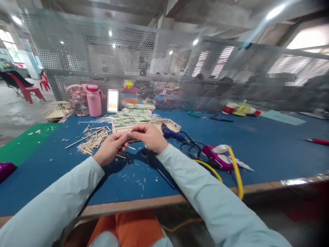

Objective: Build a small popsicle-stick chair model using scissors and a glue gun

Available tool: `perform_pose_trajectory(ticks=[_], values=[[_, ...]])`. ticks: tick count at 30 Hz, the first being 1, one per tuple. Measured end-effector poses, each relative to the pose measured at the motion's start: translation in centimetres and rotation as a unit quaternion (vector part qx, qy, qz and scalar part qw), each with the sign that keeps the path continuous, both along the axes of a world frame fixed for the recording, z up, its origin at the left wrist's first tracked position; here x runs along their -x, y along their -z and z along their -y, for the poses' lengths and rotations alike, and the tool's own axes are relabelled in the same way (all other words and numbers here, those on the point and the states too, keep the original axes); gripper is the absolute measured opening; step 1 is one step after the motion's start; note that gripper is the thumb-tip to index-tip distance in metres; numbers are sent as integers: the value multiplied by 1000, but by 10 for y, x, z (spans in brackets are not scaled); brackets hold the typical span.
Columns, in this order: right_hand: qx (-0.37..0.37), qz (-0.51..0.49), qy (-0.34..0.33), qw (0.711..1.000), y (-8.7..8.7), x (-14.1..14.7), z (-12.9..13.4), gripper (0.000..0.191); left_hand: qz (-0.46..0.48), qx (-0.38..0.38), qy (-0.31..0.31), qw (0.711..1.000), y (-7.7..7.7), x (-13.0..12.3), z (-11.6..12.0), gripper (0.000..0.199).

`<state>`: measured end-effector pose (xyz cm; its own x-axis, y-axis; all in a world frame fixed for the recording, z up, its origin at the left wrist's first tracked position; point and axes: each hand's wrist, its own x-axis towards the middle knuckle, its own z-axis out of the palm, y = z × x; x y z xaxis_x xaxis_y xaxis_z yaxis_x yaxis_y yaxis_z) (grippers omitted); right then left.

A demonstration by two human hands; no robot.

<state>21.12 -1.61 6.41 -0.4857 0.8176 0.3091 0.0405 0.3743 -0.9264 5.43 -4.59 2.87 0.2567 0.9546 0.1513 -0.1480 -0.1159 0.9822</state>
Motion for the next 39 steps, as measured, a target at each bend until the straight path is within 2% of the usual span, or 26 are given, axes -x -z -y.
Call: perform_pose_trajectory(ticks=[2,4,6,8,10,14,17,24,28,35,39], values=[[-24,0,-6,1000,0,7,-11,21,-38,-26,-37,998,-6,9,-4,51],[-63,21,28,997,5,11,-18,18,-79,-54,-100,990,-12,19,-9,47],[-104,66,80,989,13,15,-20,16,-57,-64,-179,980,-16,30,-16,38],[-148,125,123,973,22,21,-19,17,-36,-74,-221,972,-16,38,-25,25],[-192,178,158,952,30,27,-17,19,-60,-99,-206,972,-13,43,-34,21],[-247,247,212,913,36,37,-13,18,-154,-145,-138,968,0,44,-47,40],[-255,278,236,895,35,40,-12,20,-190,-164,-124,960,5,43,-50,47],[-244,291,245,892,35,41,-11,24,-170,-174,-107,964,6,42,-48,54],[-242,298,251,889,36,42,-11,26,-180,-196,-131,955,7,41,-47,57],[-243,312,260,881,35,44,-8,27,-199,-220,-156,942,7,40,-45,48],[-244,340,271,867,34,45,-7,27,-244,-235,-183,923,3,38,-41,44]])
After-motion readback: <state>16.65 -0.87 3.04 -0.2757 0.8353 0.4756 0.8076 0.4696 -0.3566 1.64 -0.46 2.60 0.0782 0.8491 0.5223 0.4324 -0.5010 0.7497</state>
